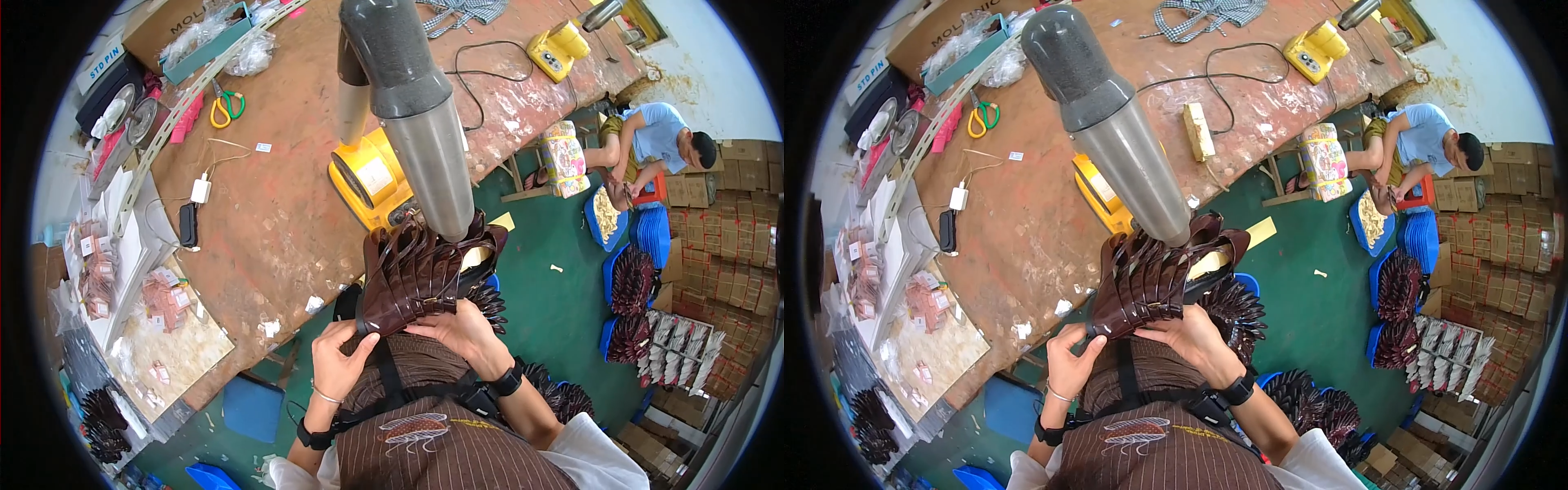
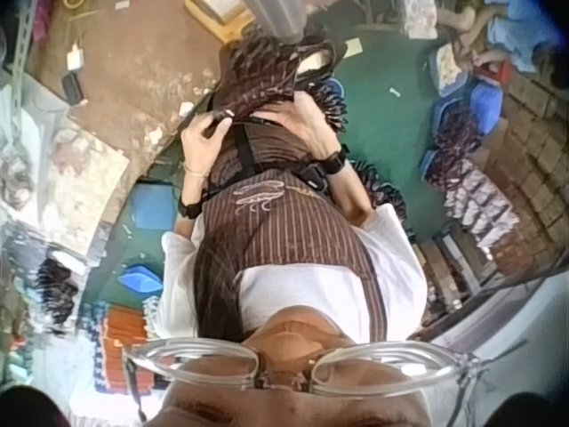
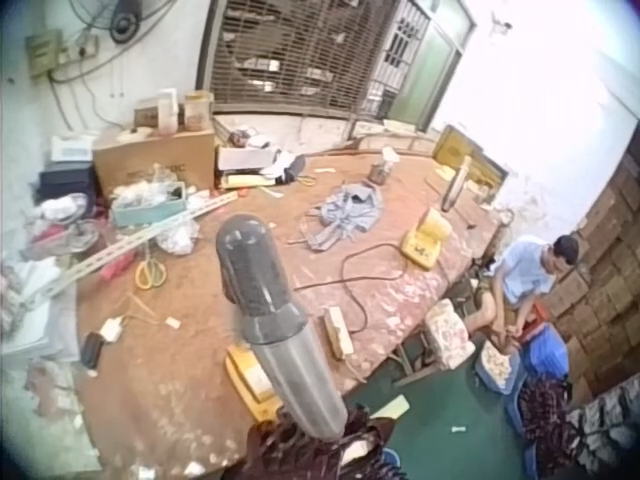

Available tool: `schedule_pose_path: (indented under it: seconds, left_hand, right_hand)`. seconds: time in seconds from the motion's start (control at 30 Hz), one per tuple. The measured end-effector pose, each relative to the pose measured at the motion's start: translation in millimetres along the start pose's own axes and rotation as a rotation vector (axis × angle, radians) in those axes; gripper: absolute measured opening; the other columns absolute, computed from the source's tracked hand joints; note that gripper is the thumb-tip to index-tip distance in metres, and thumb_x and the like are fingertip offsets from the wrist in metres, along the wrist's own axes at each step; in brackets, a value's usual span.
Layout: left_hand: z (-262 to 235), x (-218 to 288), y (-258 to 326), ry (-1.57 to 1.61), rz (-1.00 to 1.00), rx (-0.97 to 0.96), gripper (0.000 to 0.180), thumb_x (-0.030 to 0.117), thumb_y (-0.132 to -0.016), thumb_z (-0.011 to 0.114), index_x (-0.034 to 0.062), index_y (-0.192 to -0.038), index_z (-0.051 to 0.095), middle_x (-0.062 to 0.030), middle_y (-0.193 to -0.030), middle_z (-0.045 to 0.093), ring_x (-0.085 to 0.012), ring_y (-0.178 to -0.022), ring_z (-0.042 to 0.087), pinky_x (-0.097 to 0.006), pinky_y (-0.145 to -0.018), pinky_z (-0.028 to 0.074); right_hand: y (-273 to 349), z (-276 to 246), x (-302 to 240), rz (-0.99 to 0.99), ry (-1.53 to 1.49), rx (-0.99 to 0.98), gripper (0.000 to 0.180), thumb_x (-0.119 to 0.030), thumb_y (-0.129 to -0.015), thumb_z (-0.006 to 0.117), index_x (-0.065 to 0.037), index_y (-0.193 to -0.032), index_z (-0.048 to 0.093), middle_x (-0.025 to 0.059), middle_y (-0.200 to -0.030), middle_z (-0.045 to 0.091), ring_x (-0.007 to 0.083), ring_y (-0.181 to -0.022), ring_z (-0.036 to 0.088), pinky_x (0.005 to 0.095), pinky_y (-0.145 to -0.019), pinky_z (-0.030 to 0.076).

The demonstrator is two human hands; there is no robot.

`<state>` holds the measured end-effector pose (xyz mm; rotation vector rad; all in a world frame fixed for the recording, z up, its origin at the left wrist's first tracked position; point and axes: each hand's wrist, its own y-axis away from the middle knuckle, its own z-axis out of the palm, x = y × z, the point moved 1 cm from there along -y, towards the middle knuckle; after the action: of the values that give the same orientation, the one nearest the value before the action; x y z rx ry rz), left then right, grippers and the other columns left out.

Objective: Picking up finished high-heeled shoes from a workbench and arranging them neatly in a circular pattern inside a blue plastic basket.

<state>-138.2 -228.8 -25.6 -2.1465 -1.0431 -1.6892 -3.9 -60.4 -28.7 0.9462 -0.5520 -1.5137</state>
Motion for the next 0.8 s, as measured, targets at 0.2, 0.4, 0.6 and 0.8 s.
schedule_pose_path:
  seconds: [0.2,0.4,0.6,0.8]
  left_hand:
    - [-6,-7,12,-0.015,-0.001,0.062,0.026,0.017,-0.072,0.072,-0.0053,-0.079,0.061,-0.0170,-0.078,0.063,-0.0304,-0.075,0.059,-0.033,-0.069,0.046]
    - [-13,-9,26,-0.011,-0.026,0.100,0.024,0.016,-0.072,0.072,-0.0046,-0.079,0.062,-0.0168,-0.076,0.062,-0.0303,-0.075,0.059,-0.033,-0.069,0.046]
    - [-16,-11,32,-0.015,-0.011,0.080,0.023,0.016,-0.070,0.073,-0.0033,-0.079,0.064,-0.0160,-0.076,0.063,-0.0295,-0.074,0.060,-0.033,-0.069,0.046]
    - [3,5,0,-0.073,0.082,-0.029,0.024,0.016,-0.068,0.075,-0.0017,-0.082,0.065,-0.0146,-0.078,0.064,-0.0287,-0.075,0.060,-0.033,-0.069,0.047]
  right_hand:
    - [-4,9,7,0.040,0.050,-0.003,0.033,-0.022,-0.093,0.043,0.004,-0.112,0.051,0.0197,-0.110,0.056,0.0346,-0.102,0.055,0.0513,-0.089,0.046]
    - [-5,20,15,0.090,0.069,0.015,0.033,-0.017,-0.093,0.039,0.004,-0.116,0.049,0.0207,-0.116,0.053,0.0368,-0.107,0.052,0.0535,-0.092,0.044]
    - [-2,15,20,0.114,0.060,0.019,0.032,-0.017,-0.093,0.040,0.004,-0.115,0.049,0.0207,-0.116,0.053,0.0364,-0.107,0.051,0.0545,-0.092,0.043]
    - [8,-15,9,0.035,-0.094,0.021,0.035,-0.020,-0.092,0.042,0.004,-0.115,0.048,0.0220,-0.116,0.051,0.0381,-0.110,0.048,0.0540,-0.094,0.042]
